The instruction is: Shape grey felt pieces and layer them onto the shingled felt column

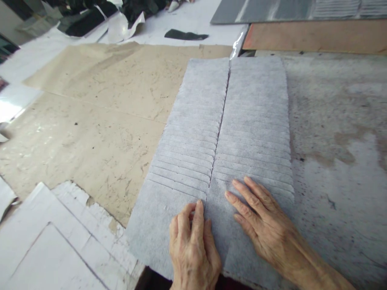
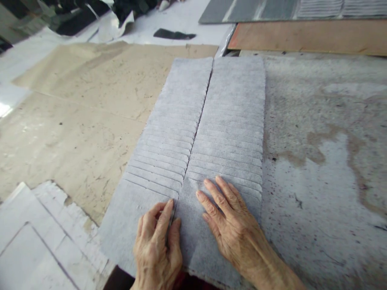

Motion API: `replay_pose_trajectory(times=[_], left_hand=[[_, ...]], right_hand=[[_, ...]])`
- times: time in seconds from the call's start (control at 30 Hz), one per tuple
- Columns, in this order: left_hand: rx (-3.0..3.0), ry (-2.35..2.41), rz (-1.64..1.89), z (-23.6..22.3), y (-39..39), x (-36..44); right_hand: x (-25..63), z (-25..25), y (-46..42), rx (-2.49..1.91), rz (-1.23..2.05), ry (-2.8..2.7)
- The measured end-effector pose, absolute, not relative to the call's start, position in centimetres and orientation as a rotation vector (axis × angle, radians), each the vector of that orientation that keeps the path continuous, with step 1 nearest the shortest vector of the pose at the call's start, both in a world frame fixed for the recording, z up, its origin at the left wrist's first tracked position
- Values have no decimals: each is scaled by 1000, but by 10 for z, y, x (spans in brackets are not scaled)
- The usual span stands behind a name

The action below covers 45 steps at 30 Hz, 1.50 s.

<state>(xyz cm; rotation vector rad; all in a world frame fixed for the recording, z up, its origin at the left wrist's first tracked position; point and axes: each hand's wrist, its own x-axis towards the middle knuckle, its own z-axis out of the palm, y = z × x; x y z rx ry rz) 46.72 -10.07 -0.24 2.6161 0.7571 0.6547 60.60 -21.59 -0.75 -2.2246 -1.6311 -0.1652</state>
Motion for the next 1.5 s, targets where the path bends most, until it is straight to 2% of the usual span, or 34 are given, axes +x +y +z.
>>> replay_pose_trajectory(times=[0.2, 0.5, 0.8, 1.0, 1.17, 1.3, 1.5], left_hand=[[2648, 801, 650, -7, -103, 467], [2726, 783, 643, -6, -102, 468], [2799, 864, 477, -3, -104, 469], [2836, 853, 523, 4, -103, 470], [2857, 599, 642, 8, -107, 486], [2882, 533, 500, 2, -114, 498], [2947, 517, 510, -2, -118, 499]], right_hand=[[599, 2, -202, -2208, -281, -1688], [606, -1, -195, -2224, -109, -1699], [610, -6, -197, -2144, -69, -1658], [607, 1, -216, -2240, -293, -1488], [616, 12, -242, -2485, -462, -1321], [625, 19, -240, -2541, -305, -1255], [629, 26, -240, -2557, -130, -1080]])
